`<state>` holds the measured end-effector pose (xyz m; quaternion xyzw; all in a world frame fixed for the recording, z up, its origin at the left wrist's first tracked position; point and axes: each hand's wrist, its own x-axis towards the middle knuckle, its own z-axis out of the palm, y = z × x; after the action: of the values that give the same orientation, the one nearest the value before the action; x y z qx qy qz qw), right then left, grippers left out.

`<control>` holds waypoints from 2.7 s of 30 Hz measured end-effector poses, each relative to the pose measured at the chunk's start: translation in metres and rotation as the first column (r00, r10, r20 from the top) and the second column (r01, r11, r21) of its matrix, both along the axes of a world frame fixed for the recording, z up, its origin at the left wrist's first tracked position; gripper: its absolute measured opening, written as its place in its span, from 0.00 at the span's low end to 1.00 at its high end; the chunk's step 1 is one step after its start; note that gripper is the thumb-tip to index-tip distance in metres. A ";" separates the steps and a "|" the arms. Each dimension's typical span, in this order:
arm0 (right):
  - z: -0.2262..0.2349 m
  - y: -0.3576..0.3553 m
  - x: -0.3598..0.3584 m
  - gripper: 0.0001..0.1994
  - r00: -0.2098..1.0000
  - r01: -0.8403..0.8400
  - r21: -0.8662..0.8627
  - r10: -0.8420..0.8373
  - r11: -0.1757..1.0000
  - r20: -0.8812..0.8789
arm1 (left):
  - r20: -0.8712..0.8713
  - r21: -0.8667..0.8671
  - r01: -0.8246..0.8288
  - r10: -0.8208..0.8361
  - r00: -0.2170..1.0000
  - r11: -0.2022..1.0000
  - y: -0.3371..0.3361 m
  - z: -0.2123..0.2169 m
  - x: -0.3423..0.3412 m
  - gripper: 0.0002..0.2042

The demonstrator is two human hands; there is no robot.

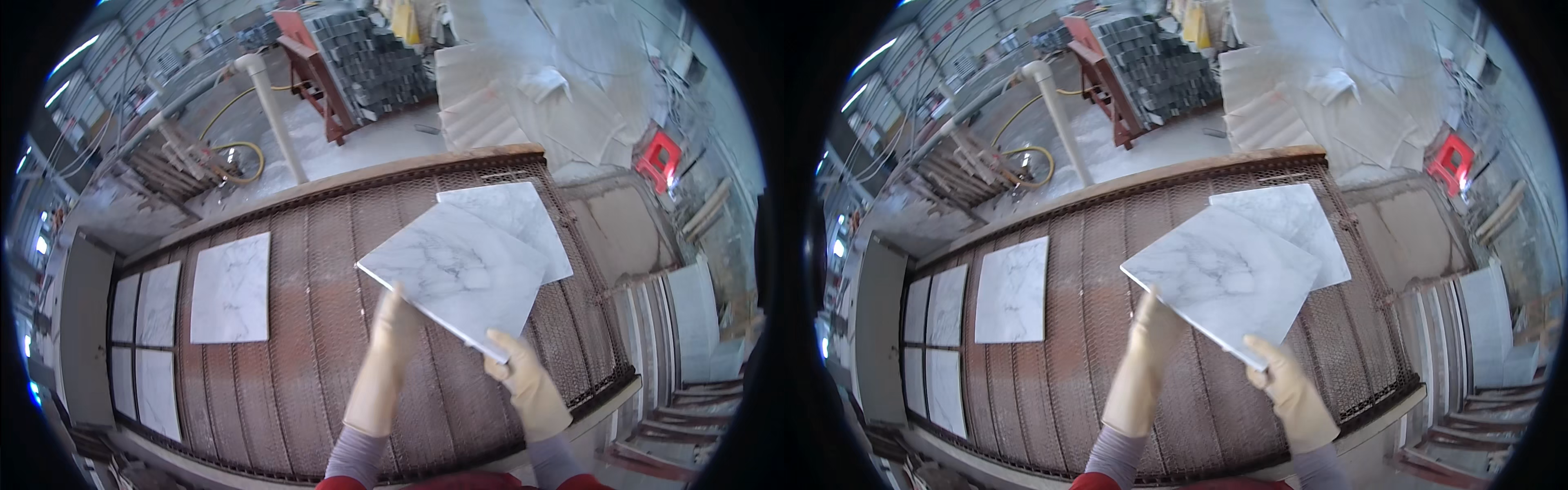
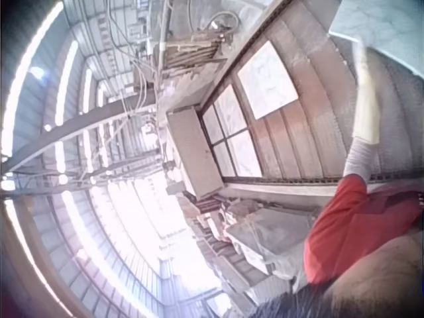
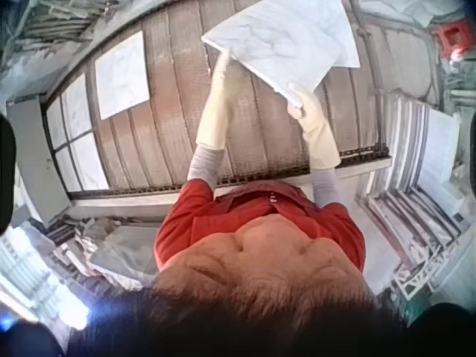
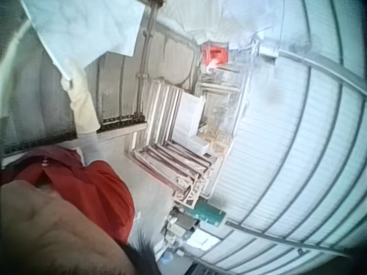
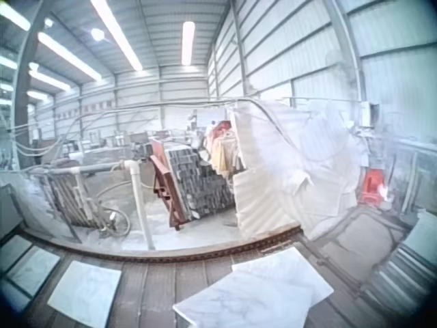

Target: The person picks up white marble tiles from a stack and places them one by one onto a moving conveyor belt. The tiles are arranged in a grid pattern on the belt as it moves forward.

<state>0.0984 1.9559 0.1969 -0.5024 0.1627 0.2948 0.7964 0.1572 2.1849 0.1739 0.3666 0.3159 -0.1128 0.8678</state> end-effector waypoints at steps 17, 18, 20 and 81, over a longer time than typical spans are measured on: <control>0.038 0.131 -0.153 0.21 0.742 -0.607 -0.297 0.659 0.737 0.121 | 0.187 -0.049 -0.715 0.709 0.680 0.698 0.150 0.039 -0.270 0.29; 0.030 0.122 -0.154 0.19 0.744 -0.593 -0.286 0.648 0.753 0.165 | 0.212 -0.025 -0.742 0.729 0.651 0.670 0.164 0.033 -0.281 0.29; 0.027 0.107 -0.153 0.19 0.782 -0.557 -0.343 0.617 0.757 0.092 | 0.184 0.009 -0.828 0.813 0.553 0.561 0.187 0.029 -0.298 0.31; 0.017 0.070 -0.165 0.17 0.852 -0.409 -0.644 0.524 0.647 -0.014 | 0.202 -0.043 -0.923 0.908 0.366 0.382 0.331 -0.005 -0.324 0.31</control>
<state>-0.0668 2.0258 0.2142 -0.7854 0.0456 0.3742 0.4910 -0.1663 2.5154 0.1690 0.1719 0.3847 0.4357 0.7954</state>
